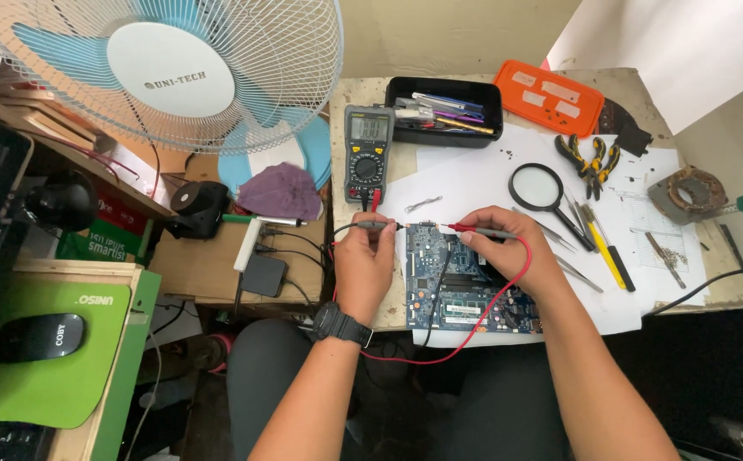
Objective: Testing electronic components on a laptop motherboard using digital multimeter probes to check for continuity or voltage.
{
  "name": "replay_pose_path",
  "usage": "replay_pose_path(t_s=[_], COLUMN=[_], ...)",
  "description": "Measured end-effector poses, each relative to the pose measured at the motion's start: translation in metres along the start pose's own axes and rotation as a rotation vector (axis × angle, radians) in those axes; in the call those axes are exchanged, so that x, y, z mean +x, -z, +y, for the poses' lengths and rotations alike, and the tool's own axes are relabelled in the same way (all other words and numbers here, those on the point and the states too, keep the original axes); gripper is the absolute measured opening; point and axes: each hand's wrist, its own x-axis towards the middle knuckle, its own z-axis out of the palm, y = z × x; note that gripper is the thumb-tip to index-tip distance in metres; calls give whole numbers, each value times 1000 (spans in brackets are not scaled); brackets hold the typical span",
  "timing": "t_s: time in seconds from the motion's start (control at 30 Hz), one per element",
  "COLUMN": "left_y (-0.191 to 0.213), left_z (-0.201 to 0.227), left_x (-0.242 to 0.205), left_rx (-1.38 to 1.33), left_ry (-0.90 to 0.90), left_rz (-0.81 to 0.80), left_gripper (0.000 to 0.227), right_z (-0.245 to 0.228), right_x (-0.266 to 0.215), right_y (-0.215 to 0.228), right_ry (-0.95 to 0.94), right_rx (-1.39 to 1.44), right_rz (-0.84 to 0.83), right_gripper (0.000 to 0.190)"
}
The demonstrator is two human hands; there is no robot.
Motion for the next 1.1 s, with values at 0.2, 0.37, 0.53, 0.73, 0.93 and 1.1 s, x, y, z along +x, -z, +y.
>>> replay_pose_path(t_s=[0.2, 0.37, 0.53, 0.73, 0.93, 1.1], left_y=[0, 0, 0, 0, 0, 0], left_z=[0, 2, 2, 2, 7, 5], left_x=[0, 0, 0, 0, 0, -1], left_rx=[-5, -1, -5, -5, -1, -4], left_ry=[-16, -13, -21, -5, -7, -9], left_rz=[5, 6, 12, 16, 29, 40], left_gripper=[10, 9, 8, 7, 6, 6], right_z=[5, 11, 9, 18, 15, 10], right_x=[1, 0, -21, -46, -44, -36], right_y=[0, -1, -7, -13, -10, -8], right_ry=[23, 46, 127, 226, 275, 306], right_rx=[12, 11, -25, -17, 25, 24], right_rz=[2, 5, 23, 14, -7, -63], right_gripper=[23, 23, 21, 18, 16, 14])
